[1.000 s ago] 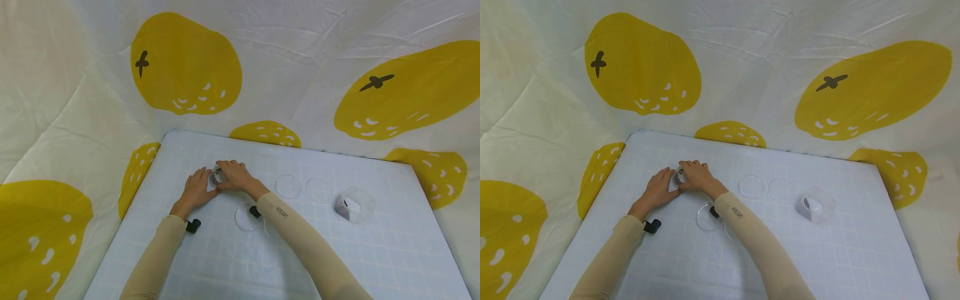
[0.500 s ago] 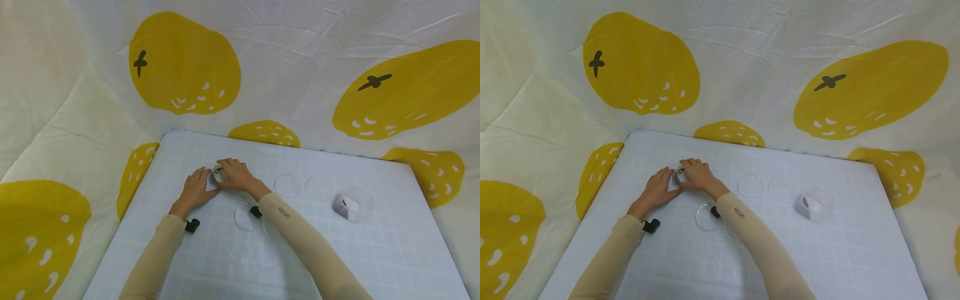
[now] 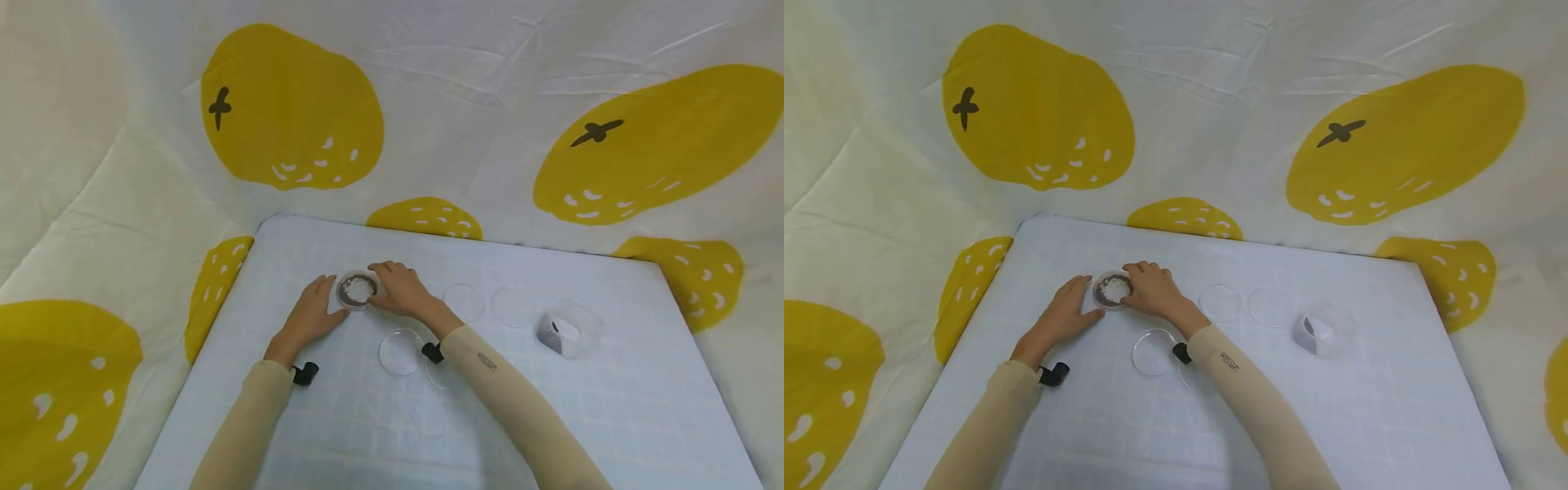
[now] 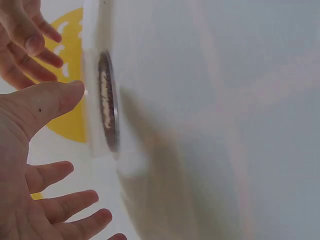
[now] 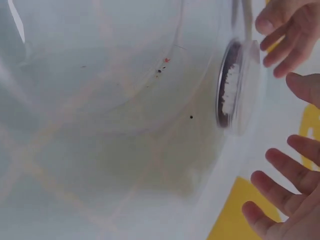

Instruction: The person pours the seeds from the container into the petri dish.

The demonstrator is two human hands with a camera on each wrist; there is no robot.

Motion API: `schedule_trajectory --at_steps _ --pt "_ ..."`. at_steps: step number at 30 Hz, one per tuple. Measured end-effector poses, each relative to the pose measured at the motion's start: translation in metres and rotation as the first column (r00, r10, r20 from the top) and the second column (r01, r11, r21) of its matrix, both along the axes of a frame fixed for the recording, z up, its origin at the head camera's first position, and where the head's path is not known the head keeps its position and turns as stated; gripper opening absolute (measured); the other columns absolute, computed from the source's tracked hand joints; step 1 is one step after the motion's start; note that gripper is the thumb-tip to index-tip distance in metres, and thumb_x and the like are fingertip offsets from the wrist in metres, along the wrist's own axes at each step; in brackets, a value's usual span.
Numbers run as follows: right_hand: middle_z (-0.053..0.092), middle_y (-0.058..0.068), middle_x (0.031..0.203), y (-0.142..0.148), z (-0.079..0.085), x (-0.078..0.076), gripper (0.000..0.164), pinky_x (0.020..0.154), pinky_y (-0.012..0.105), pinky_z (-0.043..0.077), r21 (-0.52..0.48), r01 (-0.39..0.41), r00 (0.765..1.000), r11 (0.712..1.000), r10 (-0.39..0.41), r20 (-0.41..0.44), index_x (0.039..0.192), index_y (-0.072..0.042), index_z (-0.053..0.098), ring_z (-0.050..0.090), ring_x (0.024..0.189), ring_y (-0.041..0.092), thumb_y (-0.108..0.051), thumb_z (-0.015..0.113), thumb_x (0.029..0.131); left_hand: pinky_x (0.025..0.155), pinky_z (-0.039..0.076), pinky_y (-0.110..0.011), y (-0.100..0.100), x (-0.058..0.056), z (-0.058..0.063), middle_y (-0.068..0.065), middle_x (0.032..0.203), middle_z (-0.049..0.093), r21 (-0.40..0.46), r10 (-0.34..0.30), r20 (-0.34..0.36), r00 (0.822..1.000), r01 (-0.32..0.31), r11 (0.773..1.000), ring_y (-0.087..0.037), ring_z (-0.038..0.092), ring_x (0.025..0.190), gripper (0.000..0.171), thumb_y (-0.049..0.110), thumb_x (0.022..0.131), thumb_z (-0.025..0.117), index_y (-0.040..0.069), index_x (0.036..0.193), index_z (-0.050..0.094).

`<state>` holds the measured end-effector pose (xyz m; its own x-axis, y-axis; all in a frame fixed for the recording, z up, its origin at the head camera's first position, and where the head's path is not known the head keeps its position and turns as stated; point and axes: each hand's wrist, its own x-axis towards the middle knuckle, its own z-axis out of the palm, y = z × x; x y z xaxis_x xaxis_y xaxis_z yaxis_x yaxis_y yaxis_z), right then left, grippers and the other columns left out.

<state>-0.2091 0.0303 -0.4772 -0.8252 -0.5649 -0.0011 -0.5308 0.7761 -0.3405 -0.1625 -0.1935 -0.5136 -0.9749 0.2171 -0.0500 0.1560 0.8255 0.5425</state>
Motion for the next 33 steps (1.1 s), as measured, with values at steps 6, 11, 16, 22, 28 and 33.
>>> schedule_trajectory --at_steps 6,11,16,22,28,33 --pt "0.047 0.005 0.130 0.025 0.005 0.020 0.063 0.092 0.048 0.036 -0.065 0.033 0.999 0.997 -0.035 -0.022 0.135 -0.016 0.042 0.042 0.118 0.024 -0.043 0.064 0.083 0.102 0.028 -0.049 0.010 0.012 0.016 -0.012 0.141 0.035 0.045 -0.037 -0.080 0.996 0.040 0.998 -0.033 0.030 0.129 0.070 0.035 0.084 0.067 0.009 0.140 0.034" --pt "0.049 0.005 0.129 0.043 0.012 0.036 0.061 0.093 0.047 0.036 -0.094 0.051 0.997 0.994 -0.057 -0.057 0.135 -0.015 0.043 0.044 0.116 0.024 -0.044 0.062 0.084 0.100 0.032 -0.049 0.024 0.022 0.029 -0.011 0.140 0.037 0.050 -0.060 -0.118 0.991 0.066 0.997 -0.032 0.033 0.127 0.069 0.038 0.084 0.065 0.008 0.139 0.036" --pt "0.050 0.004 0.127 0.059 0.018 0.051 0.060 0.094 0.045 0.037 -0.122 0.074 0.994 0.990 -0.084 -0.076 0.134 -0.014 0.045 0.046 0.115 0.023 -0.043 0.062 0.084 0.100 0.032 -0.049 0.040 0.032 0.036 -0.011 0.141 0.037 0.050 -0.084 -0.119 0.989 0.091 0.995 -0.030 0.032 0.128 0.067 0.042 0.085 0.064 0.012 0.138 0.037" --pt "0.051 0.004 0.127 0.082 0.020 0.068 0.058 0.093 0.047 0.037 -0.189 0.096 0.987 0.977 -0.117 -0.106 0.133 -0.012 0.046 0.046 0.115 0.023 -0.040 0.063 0.084 0.101 0.032 -0.046 0.055 0.041 0.036 -0.005 0.140 0.038 0.039 -0.109 -0.112 0.988 0.114 0.993 -0.024 0.032 0.129 0.067 0.048 0.085 0.060 0.014 0.138 0.037" --pt "0.051 0.004 0.126 0.105 0.020 0.083 0.056 0.093 0.047 0.036 -0.244 0.105 0.981 0.964 -0.141 -0.133 0.131 -0.011 0.048 0.045 0.115 0.023 -0.040 0.063 0.085 0.102 0.032 -0.044 0.066 0.049 0.037 -0.004 0.140 0.038 0.030 -0.136 -0.151 0.979 0.142 0.989 -0.022 0.032 0.129 0.066 0.048 0.086 0.059 0.015 0.139 0.038" --pt "0.050 0.003 0.127 0.121 0.025 0.093 0.054 0.093 0.048 0.036 -0.281 0.127 0.976 0.951 -0.170 -0.137 0.131 -0.013 0.048 0.044 0.117 0.023 -0.038 0.063 0.085 0.101 0.033 -0.044 0.072 0.050 0.038 -0.003 0.141 0.037 0.048 -0.153 -0.165 0.974 0.163 0.985 -0.021 0.032 0.129 0.066 0.050 0.086 0.058 0.016 0.138 0.038"
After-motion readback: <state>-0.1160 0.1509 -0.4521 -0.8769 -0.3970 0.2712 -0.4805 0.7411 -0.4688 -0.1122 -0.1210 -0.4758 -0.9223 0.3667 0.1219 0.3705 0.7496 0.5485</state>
